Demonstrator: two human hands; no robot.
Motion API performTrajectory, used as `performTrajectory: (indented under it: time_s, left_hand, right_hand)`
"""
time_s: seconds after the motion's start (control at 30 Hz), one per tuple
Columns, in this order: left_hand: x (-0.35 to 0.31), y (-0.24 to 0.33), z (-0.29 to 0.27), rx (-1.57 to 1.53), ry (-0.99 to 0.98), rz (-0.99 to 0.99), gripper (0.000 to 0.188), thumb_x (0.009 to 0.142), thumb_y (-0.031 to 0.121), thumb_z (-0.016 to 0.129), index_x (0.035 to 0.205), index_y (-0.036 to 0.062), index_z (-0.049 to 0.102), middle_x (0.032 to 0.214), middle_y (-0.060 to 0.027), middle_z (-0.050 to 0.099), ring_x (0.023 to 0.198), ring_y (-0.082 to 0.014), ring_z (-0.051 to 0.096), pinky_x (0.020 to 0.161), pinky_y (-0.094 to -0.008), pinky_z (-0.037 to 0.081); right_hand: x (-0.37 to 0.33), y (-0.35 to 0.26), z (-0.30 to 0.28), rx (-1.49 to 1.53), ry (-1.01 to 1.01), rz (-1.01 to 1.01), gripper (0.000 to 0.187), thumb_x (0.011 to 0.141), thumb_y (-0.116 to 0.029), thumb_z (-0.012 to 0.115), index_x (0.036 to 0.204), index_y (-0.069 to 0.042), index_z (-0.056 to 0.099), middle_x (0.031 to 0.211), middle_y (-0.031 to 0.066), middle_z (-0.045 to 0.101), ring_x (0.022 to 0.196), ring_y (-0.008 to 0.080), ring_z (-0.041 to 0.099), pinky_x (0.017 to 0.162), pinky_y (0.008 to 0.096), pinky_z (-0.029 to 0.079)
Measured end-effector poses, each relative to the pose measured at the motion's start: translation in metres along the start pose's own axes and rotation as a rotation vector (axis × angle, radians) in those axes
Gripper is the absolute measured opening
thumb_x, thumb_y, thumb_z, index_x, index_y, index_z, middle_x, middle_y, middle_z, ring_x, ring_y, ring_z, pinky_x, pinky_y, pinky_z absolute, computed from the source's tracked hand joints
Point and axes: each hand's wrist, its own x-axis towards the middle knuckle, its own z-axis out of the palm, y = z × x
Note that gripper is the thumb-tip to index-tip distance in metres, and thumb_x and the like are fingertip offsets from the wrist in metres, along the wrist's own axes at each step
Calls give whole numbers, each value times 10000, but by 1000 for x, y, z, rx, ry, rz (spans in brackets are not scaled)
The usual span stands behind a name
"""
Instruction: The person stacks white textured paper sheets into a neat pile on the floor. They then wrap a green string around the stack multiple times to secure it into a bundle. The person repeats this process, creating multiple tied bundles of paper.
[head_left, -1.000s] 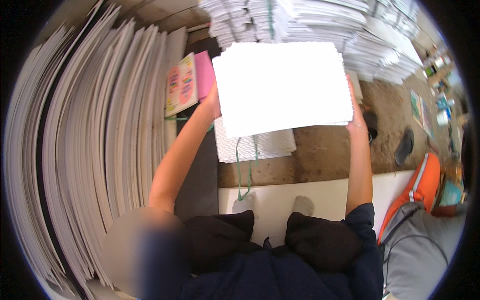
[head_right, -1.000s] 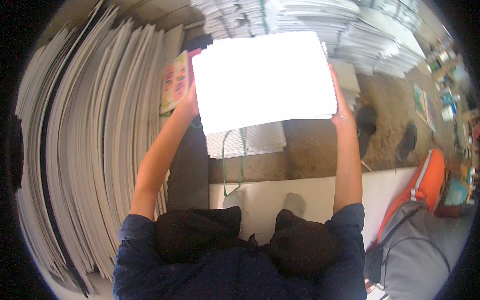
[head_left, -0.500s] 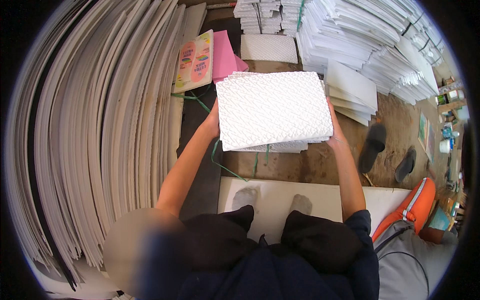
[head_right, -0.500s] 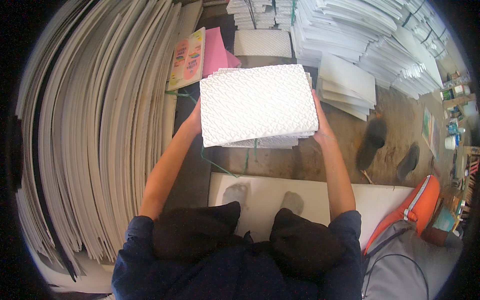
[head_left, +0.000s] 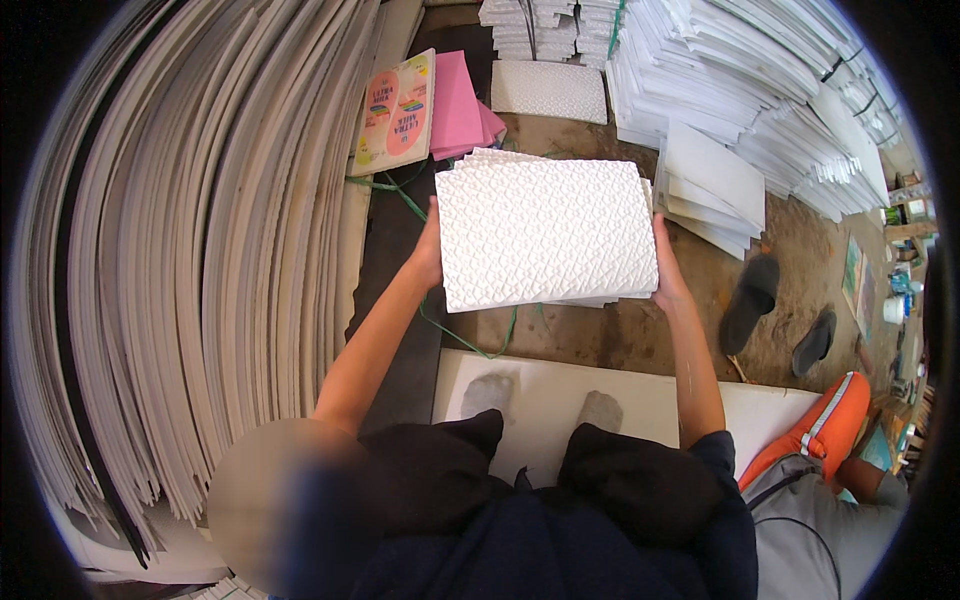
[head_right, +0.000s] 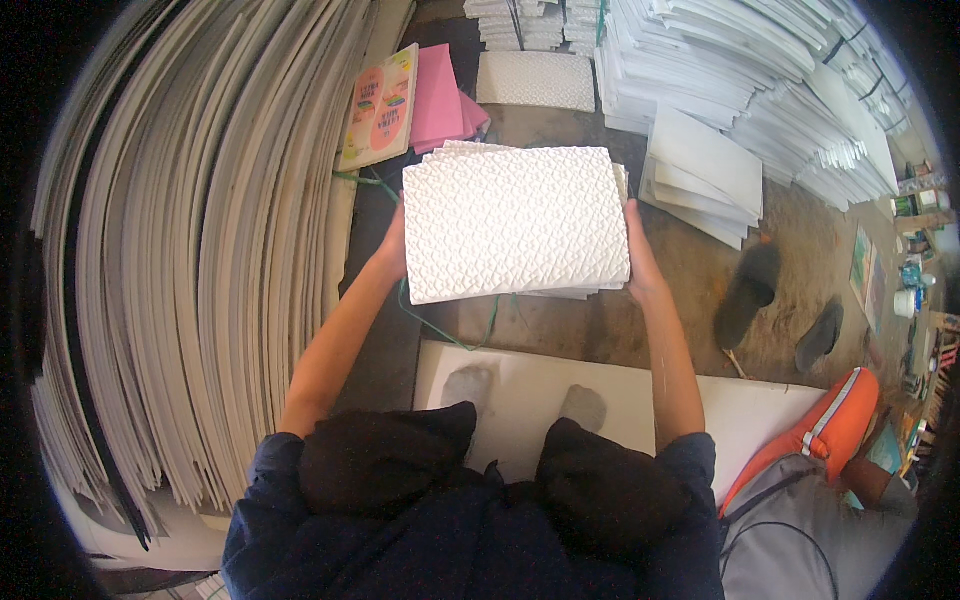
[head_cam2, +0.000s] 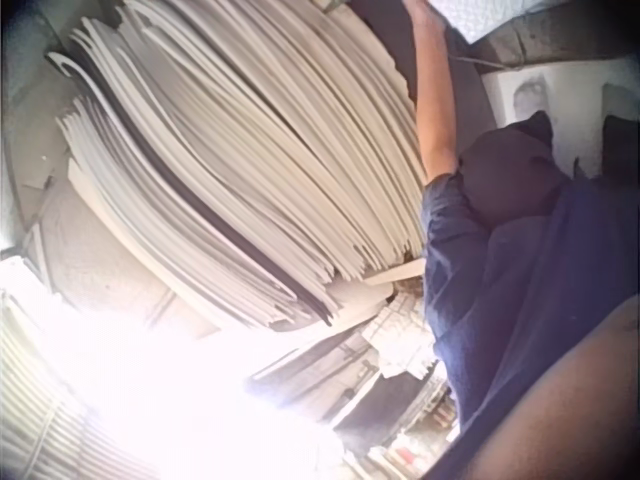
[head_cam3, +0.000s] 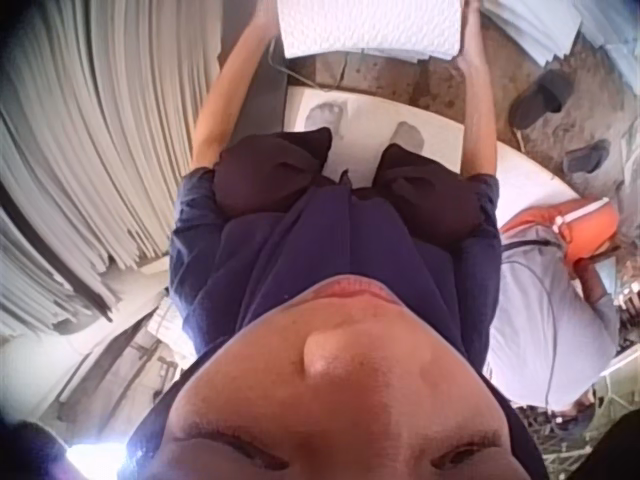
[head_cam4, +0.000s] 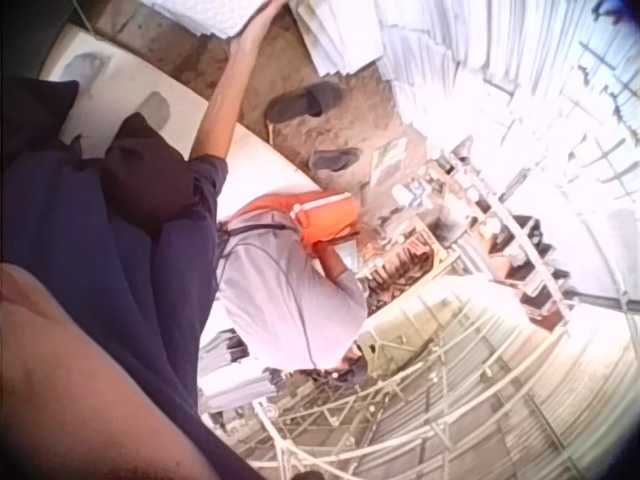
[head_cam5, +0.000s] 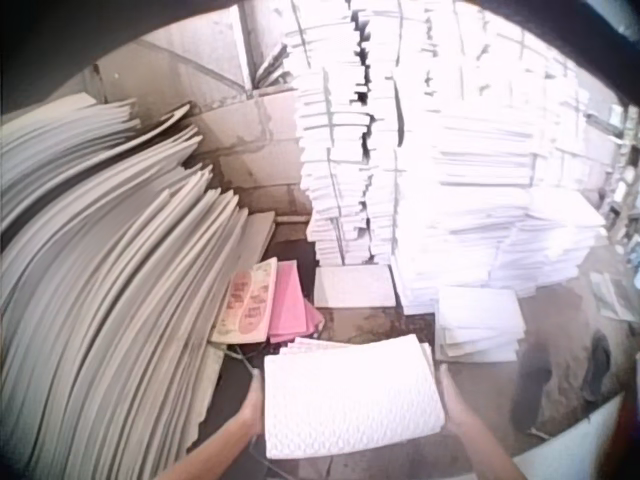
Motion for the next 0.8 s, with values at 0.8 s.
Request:
performTrajectory:
  time_s: [0.8]
  left_hand:
    - [74, 35, -7, 389, -79, 106, 751, 868, 577, 220, 1335, -11, 221, 1367, -127, 276, 1281, -231, 214, 1042, -309, 142]
  right_hand:
    - [-7, -20, 22, -370, 206, -329, 685, 809, -229, 594, 1342, -29, 211, 1349, 132, 291, 1222, 210, 307, 1001, 309, 239]
